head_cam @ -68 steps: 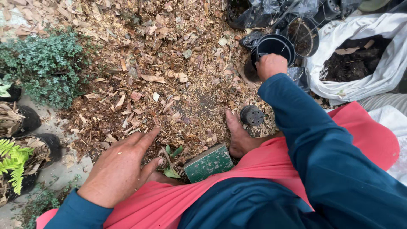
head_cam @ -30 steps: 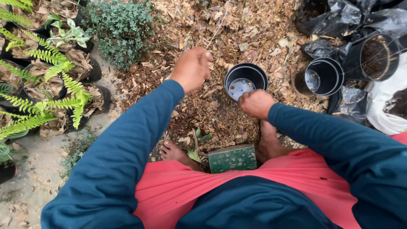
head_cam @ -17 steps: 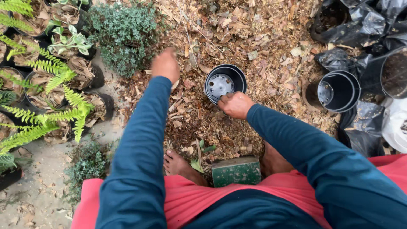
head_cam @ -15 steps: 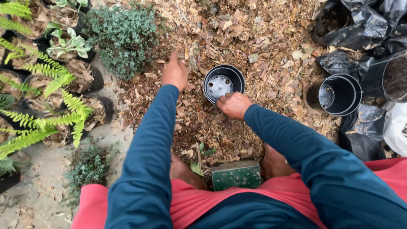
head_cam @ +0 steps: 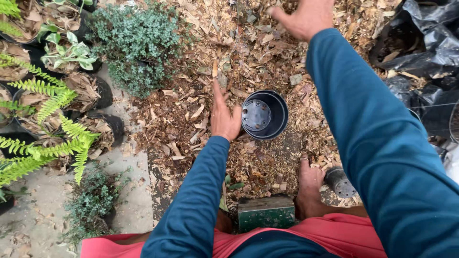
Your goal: The person removes a small plant from a nursery bag, places it into a black plastic pot, and fills the pot with soil from a nearby sack. The person then presses the soil around the plant to secure it.
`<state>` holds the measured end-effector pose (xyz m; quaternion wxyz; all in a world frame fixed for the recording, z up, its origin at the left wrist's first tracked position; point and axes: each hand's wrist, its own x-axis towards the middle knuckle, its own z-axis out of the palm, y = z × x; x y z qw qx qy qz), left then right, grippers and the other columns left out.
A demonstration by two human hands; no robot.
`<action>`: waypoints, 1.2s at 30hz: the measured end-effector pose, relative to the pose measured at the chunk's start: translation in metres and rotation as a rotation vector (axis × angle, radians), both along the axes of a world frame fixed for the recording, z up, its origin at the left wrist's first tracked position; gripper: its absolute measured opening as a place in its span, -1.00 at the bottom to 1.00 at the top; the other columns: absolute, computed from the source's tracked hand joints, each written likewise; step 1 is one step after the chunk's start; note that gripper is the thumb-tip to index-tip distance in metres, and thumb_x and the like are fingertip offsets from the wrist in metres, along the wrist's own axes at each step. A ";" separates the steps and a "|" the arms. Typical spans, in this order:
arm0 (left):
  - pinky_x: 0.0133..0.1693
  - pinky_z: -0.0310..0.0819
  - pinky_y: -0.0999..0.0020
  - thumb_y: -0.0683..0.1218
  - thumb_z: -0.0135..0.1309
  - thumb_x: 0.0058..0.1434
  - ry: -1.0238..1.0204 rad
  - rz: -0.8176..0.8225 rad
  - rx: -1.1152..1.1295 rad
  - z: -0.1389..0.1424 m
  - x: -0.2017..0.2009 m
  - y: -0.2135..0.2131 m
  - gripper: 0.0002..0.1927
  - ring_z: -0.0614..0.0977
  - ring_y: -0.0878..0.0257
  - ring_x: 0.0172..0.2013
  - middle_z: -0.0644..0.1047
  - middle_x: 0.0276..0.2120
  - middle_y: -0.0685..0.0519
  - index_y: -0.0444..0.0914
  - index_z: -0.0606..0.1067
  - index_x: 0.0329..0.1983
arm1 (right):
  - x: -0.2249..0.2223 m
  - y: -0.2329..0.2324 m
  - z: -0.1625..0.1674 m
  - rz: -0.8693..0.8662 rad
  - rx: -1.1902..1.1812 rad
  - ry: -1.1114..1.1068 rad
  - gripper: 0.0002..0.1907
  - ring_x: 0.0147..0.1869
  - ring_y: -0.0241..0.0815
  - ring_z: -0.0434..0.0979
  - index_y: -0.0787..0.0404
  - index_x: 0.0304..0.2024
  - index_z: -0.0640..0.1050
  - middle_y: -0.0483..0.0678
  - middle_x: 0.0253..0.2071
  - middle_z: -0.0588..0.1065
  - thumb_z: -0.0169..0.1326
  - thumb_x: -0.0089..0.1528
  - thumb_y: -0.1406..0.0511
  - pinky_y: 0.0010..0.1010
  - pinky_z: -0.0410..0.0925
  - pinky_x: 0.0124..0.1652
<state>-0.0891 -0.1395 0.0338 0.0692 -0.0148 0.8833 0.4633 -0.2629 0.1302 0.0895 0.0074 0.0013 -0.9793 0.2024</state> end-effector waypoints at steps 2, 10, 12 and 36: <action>0.34 0.25 -0.03 -0.13 -0.07 0.22 0.014 0.017 -0.022 -0.005 0.008 0.002 -0.03 0.45 -0.13 0.31 0.21 0.42 -0.42 -0.32 -0.28 0.60 | -0.002 -0.025 -0.004 0.091 0.126 -0.165 0.05 0.34 0.49 0.25 0.19 0.38 0.35 0.41 0.29 0.28 0.31 0.01 -0.21 0.37 0.20 0.20; 0.22 0.42 0.12 0.10 -0.08 0.39 -0.408 0.038 0.004 -0.013 0.007 0.010 -0.24 0.62 -0.04 0.14 0.49 0.23 -0.21 -0.19 -0.01 0.58 | 0.051 -0.009 -0.037 0.378 0.265 -0.313 -0.38 0.32 0.32 0.41 0.02 0.35 0.42 0.26 0.38 0.29 0.24 0.24 0.14 0.01 0.43 0.16; 0.12 0.53 0.16 0.12 0.03 0.35 -0.367 0.009 0.074 -0.006 0.007 0.010 -0.28 0.67 0.02 0.09 0.60 0.13 -0.16 -0.20 0.16 0.50 | 0.044 0.010 -0.024 0.116 -0.061 -0.497 -0.48 0.17 0.21 0.57 0.13 0.25 0.48 0.25 0.20 0.47 0.18 0.30 0.10 -0.03 0.43 0.20; 0.09 0.50 0.13 -0.10 0.14 0.29 -0.070 -0.194 -0.021 -0.030 -0.022 0.012 -0.82 0.70 0.05 -0.10 0.66 -0.03 -0.03 -0.18 0.69 -0.13 | 0.188 -0.017 0.015 0.579 -0.103 -0.384 -0.51 0.05 0.03 0.59 0.07 0.19 0.56 0.06 0.16 0.46 0.26 0.20 0.19 -0.15 0.48 0.07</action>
